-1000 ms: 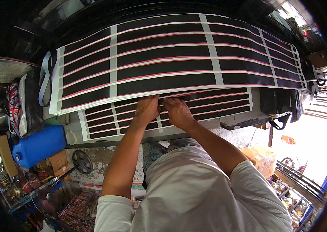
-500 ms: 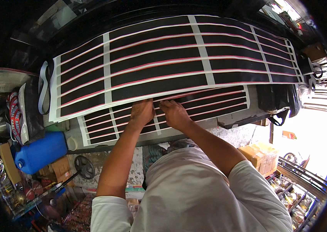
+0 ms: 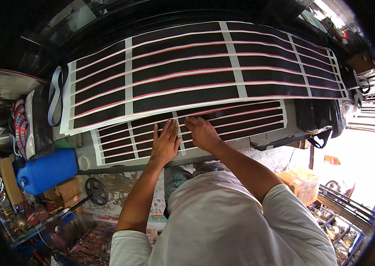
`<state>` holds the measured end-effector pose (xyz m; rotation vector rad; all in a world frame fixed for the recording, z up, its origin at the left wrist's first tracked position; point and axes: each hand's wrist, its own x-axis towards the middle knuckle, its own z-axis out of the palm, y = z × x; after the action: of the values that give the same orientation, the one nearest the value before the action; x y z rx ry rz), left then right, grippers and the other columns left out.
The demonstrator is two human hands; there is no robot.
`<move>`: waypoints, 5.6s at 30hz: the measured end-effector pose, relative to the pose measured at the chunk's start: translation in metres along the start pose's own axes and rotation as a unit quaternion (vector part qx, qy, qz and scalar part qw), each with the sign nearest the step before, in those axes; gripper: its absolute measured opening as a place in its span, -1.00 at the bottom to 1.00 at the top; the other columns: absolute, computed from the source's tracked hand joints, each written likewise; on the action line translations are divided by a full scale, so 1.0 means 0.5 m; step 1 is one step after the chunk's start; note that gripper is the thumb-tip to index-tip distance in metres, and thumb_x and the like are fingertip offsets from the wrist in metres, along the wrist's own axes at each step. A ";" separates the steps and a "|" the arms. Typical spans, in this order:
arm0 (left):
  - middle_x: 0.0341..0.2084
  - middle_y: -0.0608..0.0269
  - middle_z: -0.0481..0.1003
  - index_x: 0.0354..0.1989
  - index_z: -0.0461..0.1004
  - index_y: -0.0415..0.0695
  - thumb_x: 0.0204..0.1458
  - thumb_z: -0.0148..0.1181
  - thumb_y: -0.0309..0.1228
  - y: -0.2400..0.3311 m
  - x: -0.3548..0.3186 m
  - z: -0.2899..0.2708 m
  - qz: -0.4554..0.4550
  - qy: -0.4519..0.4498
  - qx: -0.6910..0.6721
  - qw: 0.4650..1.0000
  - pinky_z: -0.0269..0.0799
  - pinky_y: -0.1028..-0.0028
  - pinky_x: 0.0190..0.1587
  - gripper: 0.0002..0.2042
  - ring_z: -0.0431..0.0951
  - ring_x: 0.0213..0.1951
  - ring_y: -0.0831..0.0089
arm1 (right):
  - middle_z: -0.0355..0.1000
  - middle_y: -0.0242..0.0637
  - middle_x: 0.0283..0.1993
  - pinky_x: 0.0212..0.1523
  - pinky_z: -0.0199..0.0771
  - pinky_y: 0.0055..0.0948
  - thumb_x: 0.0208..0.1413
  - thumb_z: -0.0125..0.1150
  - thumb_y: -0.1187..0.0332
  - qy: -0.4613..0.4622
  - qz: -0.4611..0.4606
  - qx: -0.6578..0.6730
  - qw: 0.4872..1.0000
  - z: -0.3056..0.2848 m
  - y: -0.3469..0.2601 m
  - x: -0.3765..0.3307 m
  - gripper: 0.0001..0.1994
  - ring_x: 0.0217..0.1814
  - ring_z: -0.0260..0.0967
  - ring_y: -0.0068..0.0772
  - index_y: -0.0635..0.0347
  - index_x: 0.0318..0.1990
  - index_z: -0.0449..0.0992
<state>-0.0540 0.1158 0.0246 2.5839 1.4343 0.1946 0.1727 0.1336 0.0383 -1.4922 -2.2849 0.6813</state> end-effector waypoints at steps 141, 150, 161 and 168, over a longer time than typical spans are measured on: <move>-0.11 -0.14 0.66 -0.01 0.67 -0.23 0.15 0.33 -0.54 -0.034 0.126 0.037 -0.205 0.209 -0.187 0.938 0.56 -0.04 0.13 -0.77 0.65 -0.02 -0.19 | 0.61 0.20 -0.06 -0.07 0.72 0.16 0.26 0.25 0.37 0.056 -0.005 -0.035 0.998 0.105 0.063 0.135 -0.75 -0.10 0.62 0.37 0.29 0.02 0.63; -0.03 -0.11 0.67 0.03 0.69 -0.20 0.14 0.36 -0.53 -0.031 0.127 0.038 -0.220 0.205 -0.191 0.934 0.54 -0.04 0.19 -0.73 0.65 0.04 -0.18 | 0.62 0.19 -0.19 -0.19 0.74 0.14 0.28 0.25 0.29 0.070 -0.029 -0.132 0.988 0.143 0.092 0.131 -0.74 -0.22 0.65 0.33 0.32 -0.07 0.65; -0.04 -0.16 0.65 0.02 0.69 -0.22 0.15 0.36 -0.53 -0.033 0.122 0.035 -0.239 0.170 -0.207 0.933 0.51 -0.05 0.23 -0.74 0.62 0.07 -0.20 | 0.62 0.13 -0.25 -0.13 0.74 0.09 0.15 0.25 0.43 0.087 -0.035 -0.083 0.992 0.117 0.071 0.131 -0.81 -0.21 0.66 0.26 0.32 -0.15 0.68; -0.07 -0.16 0.65 -0.01 0.69 -0.22 0.14 0.35 -0.54 -0.035 0.118 0.036 -0.227 0.170 -0.204 0.937 0.51 -0.07 0.20 -0.76 0.61 0.06 -0.20 | 0.64 0.14 -0.12 0.13 0.69 0.01 -0.07 0.29 0.52 0.088 -0.068 -0.119 0.987 0.092 0.071 0.122 -0.71 -0.02 0.65 0.19 0.33 -0.13 0.71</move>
<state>-0.0337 0.1735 0.0049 1.8943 1.8255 0.8047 0.1521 0.1917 -0.0190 -1.4155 -2.3677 0.2340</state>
